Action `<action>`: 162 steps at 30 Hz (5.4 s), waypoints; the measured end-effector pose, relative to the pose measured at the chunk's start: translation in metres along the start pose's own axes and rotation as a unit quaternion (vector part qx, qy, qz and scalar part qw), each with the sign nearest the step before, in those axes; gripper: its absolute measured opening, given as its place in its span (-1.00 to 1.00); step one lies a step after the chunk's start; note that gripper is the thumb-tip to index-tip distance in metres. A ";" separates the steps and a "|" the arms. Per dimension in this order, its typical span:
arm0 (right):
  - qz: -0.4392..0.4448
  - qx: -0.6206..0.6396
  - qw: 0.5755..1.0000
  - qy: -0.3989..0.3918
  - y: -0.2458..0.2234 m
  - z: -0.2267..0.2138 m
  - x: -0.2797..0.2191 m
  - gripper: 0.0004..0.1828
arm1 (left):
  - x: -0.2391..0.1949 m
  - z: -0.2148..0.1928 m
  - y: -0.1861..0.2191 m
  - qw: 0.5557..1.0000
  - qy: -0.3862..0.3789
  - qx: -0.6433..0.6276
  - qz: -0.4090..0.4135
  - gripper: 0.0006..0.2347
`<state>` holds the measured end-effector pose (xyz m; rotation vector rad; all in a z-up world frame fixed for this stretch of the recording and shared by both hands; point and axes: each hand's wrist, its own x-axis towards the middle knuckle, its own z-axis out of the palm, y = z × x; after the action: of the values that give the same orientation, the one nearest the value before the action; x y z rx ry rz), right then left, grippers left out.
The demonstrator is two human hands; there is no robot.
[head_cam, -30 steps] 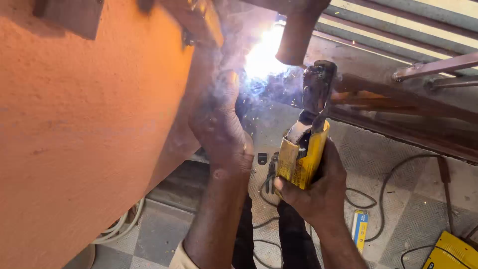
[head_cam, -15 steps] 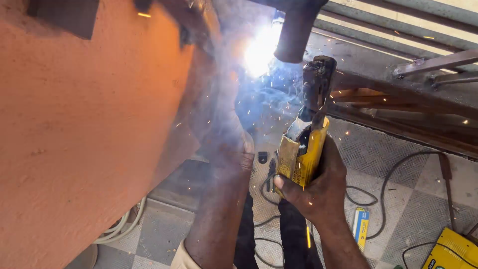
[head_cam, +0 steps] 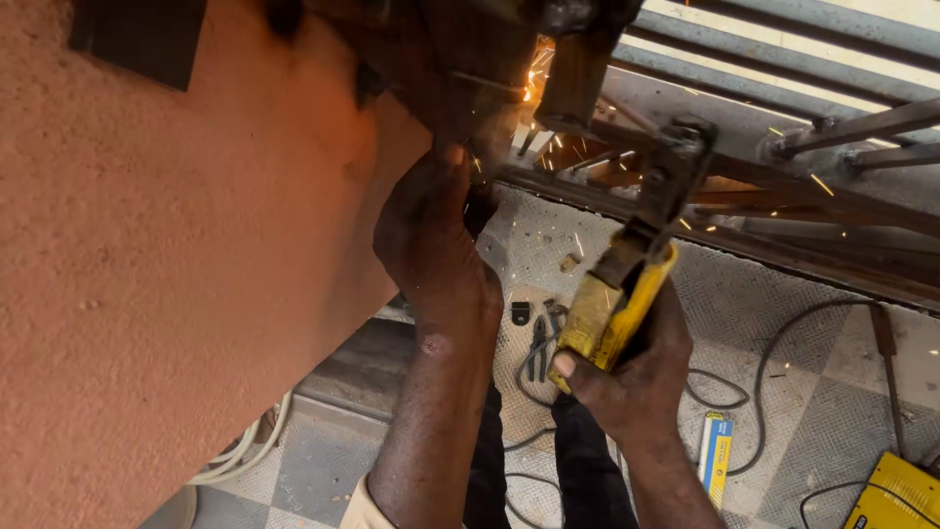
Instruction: The person fits a metal hinge plate against the frame of a metal security gate, marks the mounting holes with a marker, and sands the surface with an abrasive pad. They then hold the plate in place and weld it to the frame using an arc welding electrode holder, producing sparks.
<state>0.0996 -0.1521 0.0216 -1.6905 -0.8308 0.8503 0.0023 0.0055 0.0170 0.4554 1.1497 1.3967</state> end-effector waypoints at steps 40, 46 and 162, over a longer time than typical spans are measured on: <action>0.038 0.013 0.999 -0.037 -0.001 0.011 0.003 0.08 | -0.003 0.007 0.009 0.999 0.021 0.046 -0.014 -0.87; 0.043 0.033 0.998 -0.040 0.000 0.012 0.002 0.09 | -0.005 0.004 0.009 0.993 -0.028 0.099 0.062 -0.85; 0.339 -0.189 0.919 -0.068 0.279 -0.167 -0.101 0.05 | 0.004 -0.016 -0.066 0.929 -0.107 -0.337 -0.115 -0.65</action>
<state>0.2240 -0.3830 -0.1953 -2.3426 -0.5088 1.3486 0.0225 -0.0097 -0.0460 -0.0244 0.4741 1.3939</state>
